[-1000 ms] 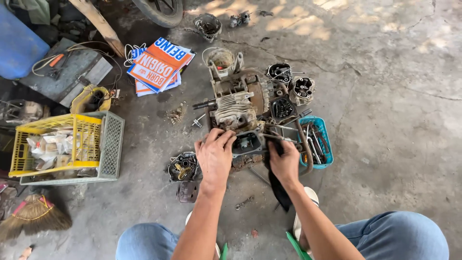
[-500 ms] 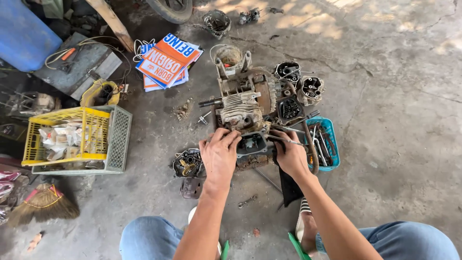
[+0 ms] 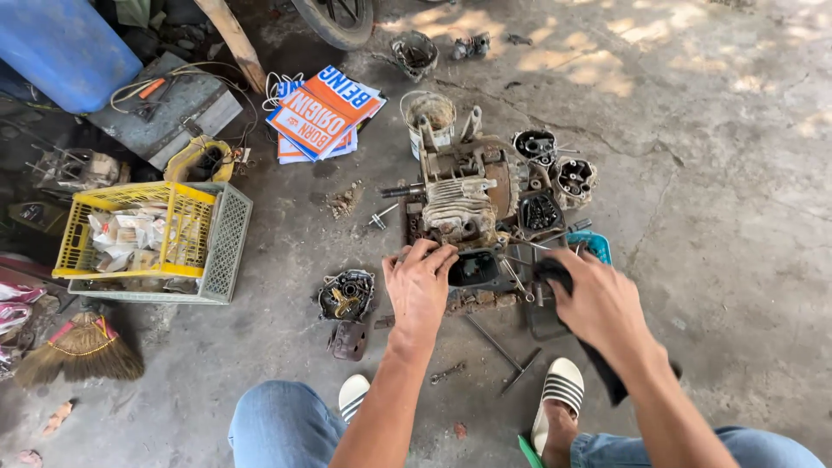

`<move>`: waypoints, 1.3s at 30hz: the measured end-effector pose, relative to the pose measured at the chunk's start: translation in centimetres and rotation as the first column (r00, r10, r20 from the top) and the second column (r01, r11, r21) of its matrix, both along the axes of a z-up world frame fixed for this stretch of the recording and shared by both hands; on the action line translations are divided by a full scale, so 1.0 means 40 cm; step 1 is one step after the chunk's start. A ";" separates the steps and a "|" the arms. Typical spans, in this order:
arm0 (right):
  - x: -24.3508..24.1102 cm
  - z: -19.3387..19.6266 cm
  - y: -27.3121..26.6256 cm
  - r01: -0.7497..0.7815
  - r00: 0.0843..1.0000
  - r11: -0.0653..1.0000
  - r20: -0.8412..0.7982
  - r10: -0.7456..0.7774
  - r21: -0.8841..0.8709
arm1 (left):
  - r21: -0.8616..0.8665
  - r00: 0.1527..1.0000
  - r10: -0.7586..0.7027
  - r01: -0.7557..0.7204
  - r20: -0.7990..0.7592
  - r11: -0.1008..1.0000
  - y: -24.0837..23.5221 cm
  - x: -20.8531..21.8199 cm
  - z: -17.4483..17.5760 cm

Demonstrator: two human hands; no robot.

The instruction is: Cleaning and inspecting components of a disassembled motorcycle engine using a pick tool and a cloth

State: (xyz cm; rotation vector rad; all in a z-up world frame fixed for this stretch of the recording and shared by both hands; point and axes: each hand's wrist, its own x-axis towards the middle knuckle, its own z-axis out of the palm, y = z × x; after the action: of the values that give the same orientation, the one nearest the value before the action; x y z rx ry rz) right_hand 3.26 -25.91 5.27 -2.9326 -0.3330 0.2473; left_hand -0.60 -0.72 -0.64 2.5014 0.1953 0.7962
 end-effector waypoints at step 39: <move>0.237 0.160 0.103 -0.467 0.884 0.800 -0.198 0.423 -0.376 | -0.054 0.996 -0.088 0.089 0.022 0.995 -0.014 -0.019 0.010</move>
State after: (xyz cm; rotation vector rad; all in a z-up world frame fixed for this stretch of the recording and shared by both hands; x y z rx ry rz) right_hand 12.73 -21.79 11.68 -3.1816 -1.0884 0.6029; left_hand -1.34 -1.29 -0.23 2.4312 0.0980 0.7691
